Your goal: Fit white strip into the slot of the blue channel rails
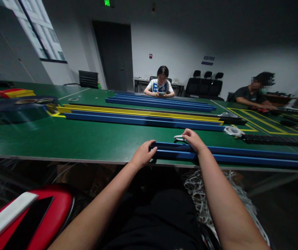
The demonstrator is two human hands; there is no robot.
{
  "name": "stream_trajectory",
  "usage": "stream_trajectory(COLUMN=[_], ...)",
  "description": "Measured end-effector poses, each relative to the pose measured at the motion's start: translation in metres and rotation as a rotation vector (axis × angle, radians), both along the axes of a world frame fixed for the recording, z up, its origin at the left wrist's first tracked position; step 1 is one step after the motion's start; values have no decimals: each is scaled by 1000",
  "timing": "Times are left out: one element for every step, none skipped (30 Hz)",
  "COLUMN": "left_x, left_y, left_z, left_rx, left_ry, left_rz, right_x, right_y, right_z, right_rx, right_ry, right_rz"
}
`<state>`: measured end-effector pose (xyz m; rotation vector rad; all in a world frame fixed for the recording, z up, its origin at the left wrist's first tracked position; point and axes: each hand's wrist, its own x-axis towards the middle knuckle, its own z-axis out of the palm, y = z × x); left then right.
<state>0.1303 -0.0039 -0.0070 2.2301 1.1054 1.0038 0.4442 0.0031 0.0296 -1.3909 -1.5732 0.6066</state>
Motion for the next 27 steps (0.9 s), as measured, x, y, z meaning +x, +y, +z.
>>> stream_trajectory(left_x=[0, 0, 0, 0, 0, 0, 1, 1, 1, 1, 1, 1, 2, 2, 2, 2, 3, 4, 5, 7, 8, 10, 13, 15, 18, 21, 24], left_y=[0, 0, 0, -1, -1, -1, -1, -1, -1, -1, 0, 1, 2, 3, 5, 6, 7, 8, 8, 9, 10, 10, 11, 13, 14, 16, 19], left_z=[0, 0, 0, 0, 0, 1, 1, 1, 1, 1, 1, 2, 2, 3, 3, 4, 5, 6, 7, 8, 10, 12, 15, 18, 22, 28, 33], left_rx=[1, 3, 4, 4, 2, 1, 0, -1, 0, 3, 6, 9, 12, 14, 18, 22, 28, 37, 47, 59, 73, 88, 101, 112, 119, 124, 125], left_ry=[0, 1, 2, 4, 6, 8, 9, 8, 3, -4, -14, -24, -35, -45, -52, -56, -57, -54, -49, -42, -36, -33, -34, -38, -46, -55, -64], left_rz=[0, 2, 3, 3, 4, 5, 5, 5, 4, 3, -1, -6, -12, -19, -26, -33, -40, -49, -59, -70, -82, -95, -105, -114, -121, -126, -134], right_x=[1, 1, 2, 2, 2, 2, 1, 0, -1, -3, -5, -7, -10, -13, -16, -20, -23, -27, -30, -34, -38, -43, -48, -53, -58, -62, -66], right_y=[0, 0, 0, -1, -1, -1, -2, -2, -3, -4, -5, -6, -7, -7, -8, -8, -9, -10, -11, -13, -15, -18, -21, -24, -26, -28, -30], right_z=[-1, -1, -1, -1, -1, -1, 0, 0, 1, 1, 2, 3, 4, 5, 7, 9, 11, 12, 14, 16, 17, 18, 18, 18, 17, 17, 15], right_rx=[-1, 2, 6, 11, 13, 15, 16, 15, 11, 7, 4, 2, 1, 2, 7, 18, 32, 49, 68, 88, 104, 119, 135, 152, 168, 183, 197], right_ry=[-11, -22, -35, -46, -54, -61, -67, -75, -90, -114, -147, -185, -224, -262, -296, -327, -355, -379, -391, -386, -361, -319, -269, -219, -181, -162, -161], right_rz=[2, -1, -6, -14, -21, -28, -37, -47, -56, -66, -78, -93, -108, -124, -138, -151, -160, -164, -164, -163, -159, -152, -144, -134, -124, -113, -105])
